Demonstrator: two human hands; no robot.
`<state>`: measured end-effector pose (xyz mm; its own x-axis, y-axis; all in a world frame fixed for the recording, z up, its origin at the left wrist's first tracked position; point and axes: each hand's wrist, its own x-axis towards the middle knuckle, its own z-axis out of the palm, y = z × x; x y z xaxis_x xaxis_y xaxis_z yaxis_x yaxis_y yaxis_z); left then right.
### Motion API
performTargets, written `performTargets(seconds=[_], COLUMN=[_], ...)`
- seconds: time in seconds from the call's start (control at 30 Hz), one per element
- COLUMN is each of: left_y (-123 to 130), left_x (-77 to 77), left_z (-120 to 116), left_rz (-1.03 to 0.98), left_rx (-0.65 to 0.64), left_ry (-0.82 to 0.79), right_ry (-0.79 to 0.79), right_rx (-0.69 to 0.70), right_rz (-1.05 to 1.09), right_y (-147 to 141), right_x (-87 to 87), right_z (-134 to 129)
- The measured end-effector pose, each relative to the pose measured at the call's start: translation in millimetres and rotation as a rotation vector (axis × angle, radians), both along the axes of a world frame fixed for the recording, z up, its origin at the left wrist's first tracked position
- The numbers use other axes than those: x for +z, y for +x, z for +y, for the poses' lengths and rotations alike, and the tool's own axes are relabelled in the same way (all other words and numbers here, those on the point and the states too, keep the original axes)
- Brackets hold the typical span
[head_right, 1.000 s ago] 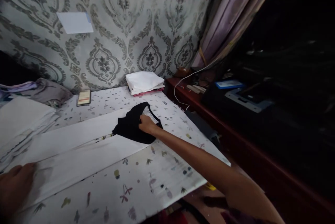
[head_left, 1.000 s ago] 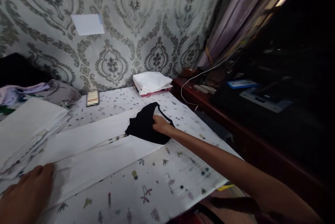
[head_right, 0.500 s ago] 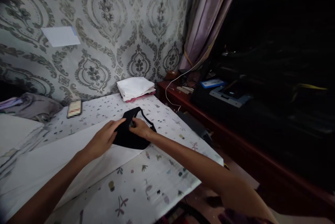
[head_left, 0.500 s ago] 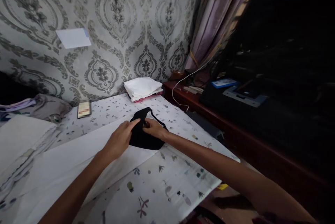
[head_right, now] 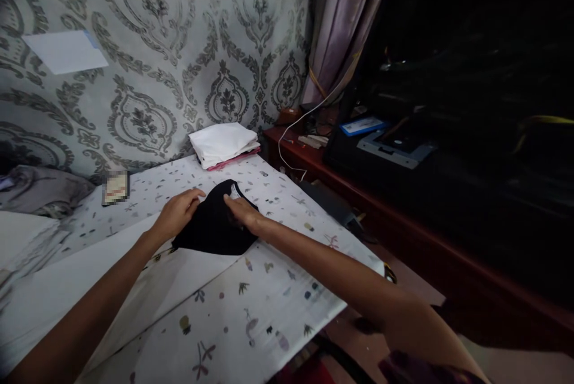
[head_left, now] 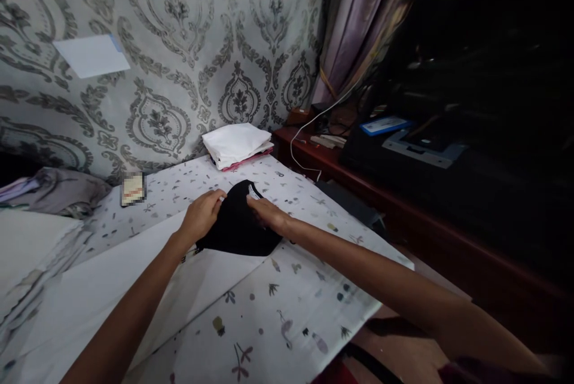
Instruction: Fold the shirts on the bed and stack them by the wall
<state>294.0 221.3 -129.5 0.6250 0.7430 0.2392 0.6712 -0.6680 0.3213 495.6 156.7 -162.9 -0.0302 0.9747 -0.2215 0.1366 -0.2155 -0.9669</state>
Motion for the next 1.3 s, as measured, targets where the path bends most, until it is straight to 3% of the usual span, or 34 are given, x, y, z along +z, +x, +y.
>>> performTargets(seconds=[0.1,0.2,0.33,0.47,0.63,0.73,0.93,1.13,1.23,1.3], left_y=[16.1,45.7,83.0,96.4,92.5,89.9,87.9,88.2,87.4,83.4], left_x=[3.1,15.7,31.2,35.9,31.1,24.3,7.7,-12.2,-17.7,-19.4], left_z=[18.0,34.7,49.3,64.5,81.7,83.5,75.4,68.9,64.3,64.5], left_rz=[0.063,0.301,0.606,0.728,0.678,0.608,0.507,0.415,0.39,0.374], left_rx=[-0.132,-0.317,-0.483,-0.388,-0.274,-0.195,-0.081,-0.022,0.024,0.036], left_ry=[0.011,0.05,0.137,0.128,0.063,0.066,0.051,0.02,-0.009,-0.039], right_ry=[0.029,0.128,0.137,0.059,-0.033,0.031,0.126,0.048,0.03,0.031], right_rx=[0.064,0.129,0.111,0.11,0.189,0.226,0.172,0.197,0.269,0.246], right_rz=[0.056,0.042,0.114,0.122,-0.033,-0.217,-0.436,-0.403,-0.354,-0.341], right_y=[-1.7,-2.1,2.0,10.8,21.3,26.8,34.0,36.5,40.2,43.8], right_x=[2.4,-1.1,-8.3,-12.4,-10.3,-7.1,-5.1,-3.7,-3.8,-6.6], right_z=[2.5,4.3,5.8,6.1,5.4,3.8,-2.1,-1.6,-2.7,-1.9])
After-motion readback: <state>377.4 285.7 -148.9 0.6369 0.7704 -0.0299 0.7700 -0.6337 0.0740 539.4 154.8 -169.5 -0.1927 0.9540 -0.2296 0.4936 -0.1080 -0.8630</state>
